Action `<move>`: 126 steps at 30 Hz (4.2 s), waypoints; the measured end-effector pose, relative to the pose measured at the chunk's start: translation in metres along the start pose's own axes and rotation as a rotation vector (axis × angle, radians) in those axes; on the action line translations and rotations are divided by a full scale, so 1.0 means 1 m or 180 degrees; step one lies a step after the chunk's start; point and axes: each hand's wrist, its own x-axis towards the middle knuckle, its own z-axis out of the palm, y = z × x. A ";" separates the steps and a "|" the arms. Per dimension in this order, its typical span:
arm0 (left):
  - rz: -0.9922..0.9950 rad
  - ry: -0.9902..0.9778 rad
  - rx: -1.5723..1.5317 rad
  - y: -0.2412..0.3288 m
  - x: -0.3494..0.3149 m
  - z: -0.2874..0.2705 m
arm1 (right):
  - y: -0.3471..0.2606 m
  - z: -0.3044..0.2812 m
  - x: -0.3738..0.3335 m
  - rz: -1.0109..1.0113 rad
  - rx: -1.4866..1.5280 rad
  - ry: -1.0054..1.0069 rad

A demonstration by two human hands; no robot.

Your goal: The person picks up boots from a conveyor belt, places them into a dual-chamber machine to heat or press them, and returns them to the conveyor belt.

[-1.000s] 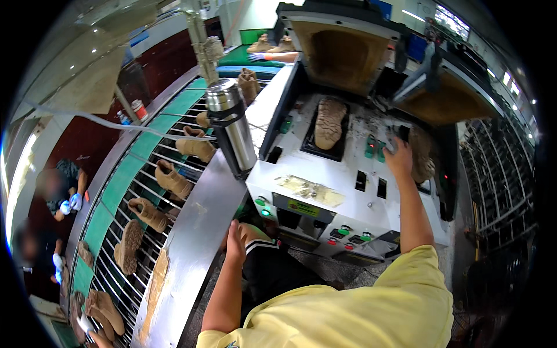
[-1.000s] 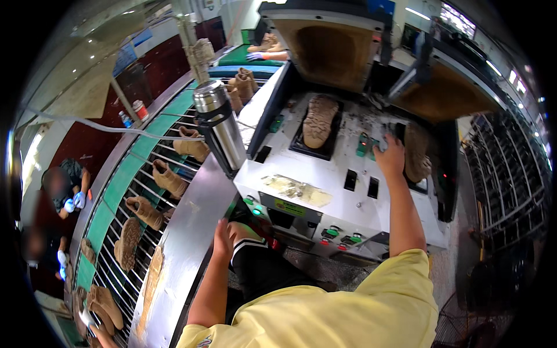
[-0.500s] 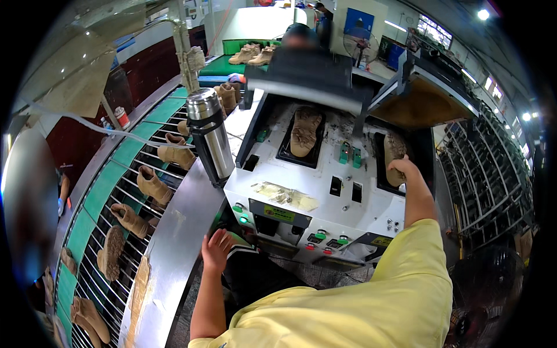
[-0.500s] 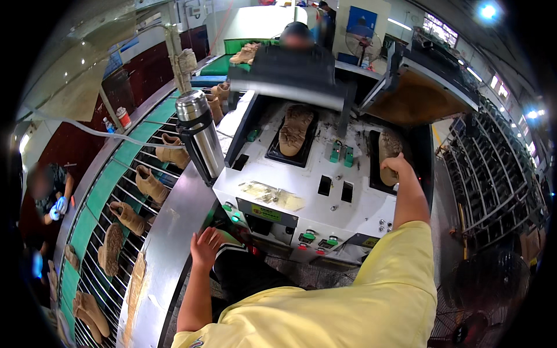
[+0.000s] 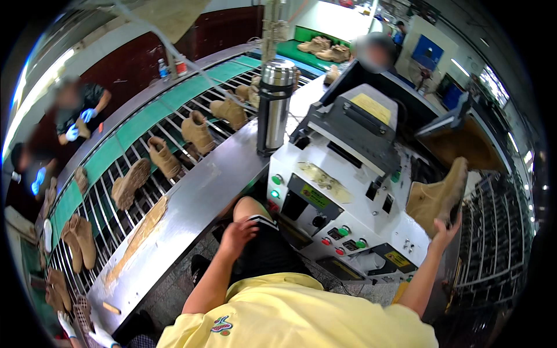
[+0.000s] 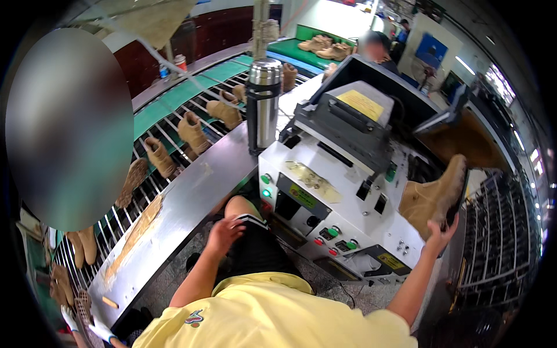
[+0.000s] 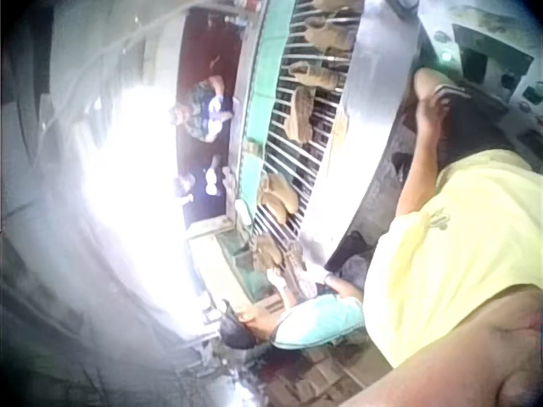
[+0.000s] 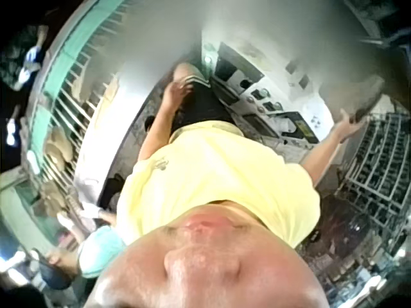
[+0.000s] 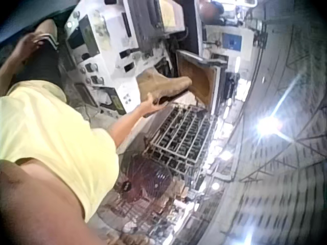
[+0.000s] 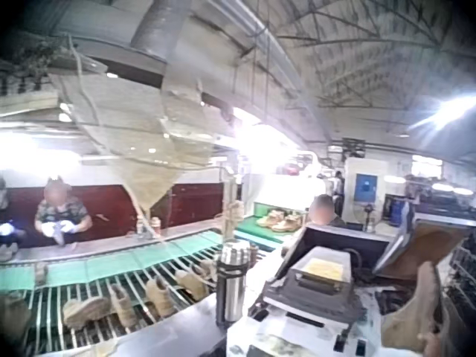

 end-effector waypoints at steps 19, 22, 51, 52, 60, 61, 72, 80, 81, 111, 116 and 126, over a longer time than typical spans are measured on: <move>0.1715 0.0186 -0.0809 0.115 -0.107 0.037 | -0.065 0.324 -0.318 0.1332 0.1636 -0.5212; 0.1947 0.1306 -0.0674 0.113 -0.138 0.003 | -0.063 0.346 -0.364 -0.0836 0.0778 -0.5110; 0.0224 0.3642 0.7498 0.314 0.013 -0.323 | 0.004 0.439 -0.520 -0.0305 0.1036 -0.4285; 0.0162 0.3570 0.7860 0.316 0.018 -0.345 | -0.003 0.454 -0.509 -0.0232 0.1049 -0.4413; 0.0282 0.3055 0.7535 0.382 0.026 -0.332 | -0.015 0.543 -0.480 0.2072 0.1528 -0.4864; 0.0104 0.3011 0.7311 0.401 0.017 -0.320 | -0.018 0.549 -0.489 0.1727 0.1502 -0.4948; 0.1472 0.3125 0.1809 0.371 -0.217 -0.312 | -0.030 0.579 -0.625 -0.0001 0.0780 -0.4402; 0.2901 0.3007 -0.1707 0.149 -0.322 -0.192 | -0.031 0.666 -0.662 -0.0264 -0.0011 -0.5463; 0.2905 0.2682 -0.1826 0.130 -0.320 -0.183 | -0.027 0.666 -0.661 -0.0370 -0.0034 -0.5454; 0.1705 0.0421 0.4417 0.125 -0.122 0.119 | -0.009 0.257 -0.226 0.3006 0.3244 -0.4732; 0.1667 -0.0663 0.3489 0.087 -0.059 0.141 | 0.017 0.225 -0.180 0.1223 0.2363 -0.4500; 0.1239 -0.1170 0.3318 0.033 0.005 0.200 | 0.027 0.092 -0.101 0.0513 0.1510 -0.2492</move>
